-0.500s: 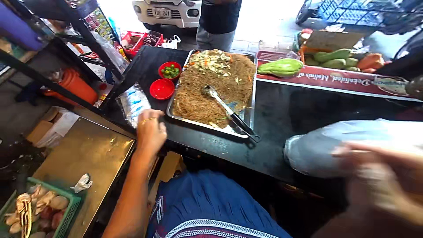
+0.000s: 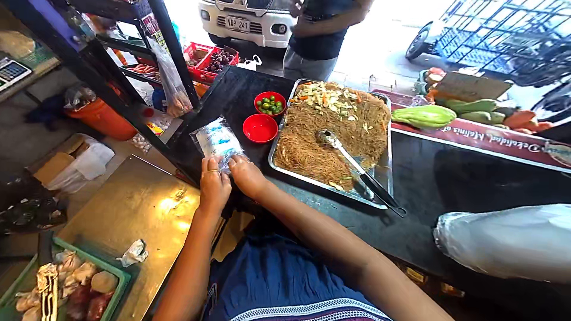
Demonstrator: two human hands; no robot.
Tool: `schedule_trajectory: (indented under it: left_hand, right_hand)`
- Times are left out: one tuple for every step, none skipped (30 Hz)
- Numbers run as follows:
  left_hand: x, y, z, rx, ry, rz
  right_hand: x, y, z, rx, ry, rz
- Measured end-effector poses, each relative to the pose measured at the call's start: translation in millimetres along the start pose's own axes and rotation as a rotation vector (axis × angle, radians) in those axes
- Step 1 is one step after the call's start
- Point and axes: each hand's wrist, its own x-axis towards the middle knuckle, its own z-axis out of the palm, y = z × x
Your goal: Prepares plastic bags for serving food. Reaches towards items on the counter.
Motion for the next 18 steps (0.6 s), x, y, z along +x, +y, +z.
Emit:
schedule_trajectory:
  left_hand:
    - [-4, -4, 2, -0.022, 0.007, 0.001]
    - [-8, -9, 4, -0.044, 0.027, 0.007]
    - [-13, -15, 7, -0.065, 0.05, 0.01]
    - [-19, -21, 11, -0.085, 0.064, 0.005]
    - [-24, -27, 14, -0.102, 0.073, -0.01]
    - [-29, -31, 17, -0.115, 0.078, -0.029]
    - [-33, -35, 20, -0.123, 0.076, -0.043]
    - [-35, -38, 21, -0.126, 0.07, -0.049]
    - [-35, -41, 23, -0.128, 0.064, -0.043]
    - [-33, -43, 25, -0.121, 0.068, -0.021]
    - [-29, -44, 27, -0.114, 0.077, 0.012]
    - [-25, -45, 28, -0.109, 0.081, 0.043]
    - [-20, -45, 29, -0.102, 0.08, 0.067]
    - [-16, -45, 30, -0.097, 0.072, 0.08]
    - [-12, -45, 32, -0.091, 0.067, 0.085]
    - [-9, -46, 34, -0.088, 0.07, 0.094]
    - [-7, -47, 37, -0.092, 0.073, 0.102]
    - [-6, -48, 40, -0.095, 0.074, 0.106]
  right_hand:
    - [10, 1, 7, -0.037, 0.022, 0.032]
    - [18, 2, 13, -0.049, 0.047, 0.063]
    - [23, 3, 18, -0.038, 0.071, 0.098]
    - [27, 4, 22, -0.012, 0.106, 0.134]
    - [30, 6, 26, 0.008, 0.156, 0.158]
    - [31, 8, 28, 0.024, 0.201, 0.167]
    - [32, 8, 30, 0.033, 0.23, 0.174]
    - [31, 8, 32, 0.036, 0.264, 0.176]
    - [30, 7, 33, 0.044, 0.302, 0.175]
    - [28, 4, 32, 0.055, 0.326, 0.182]
    - [25, 0, 29, 0.058, 0.337, 0.192]
    - [22, -5, 24, 0.056, 0.328, 0.208]
    - [20, -12, 18, 0.046, 0.29, 0.235]
    - [18, -19, 11, 0.027, 0.241, 0.258]
    - [18, -23, 6, 0.003, 0.191, 0.267]
    - [18, -25, 2, -0.019, 0.137, 0.268]
    - [19, -24, 1, -0.033, 0.081, 0.268]
    - [21, -19, 4, -0.039, 0.055, 0.265]
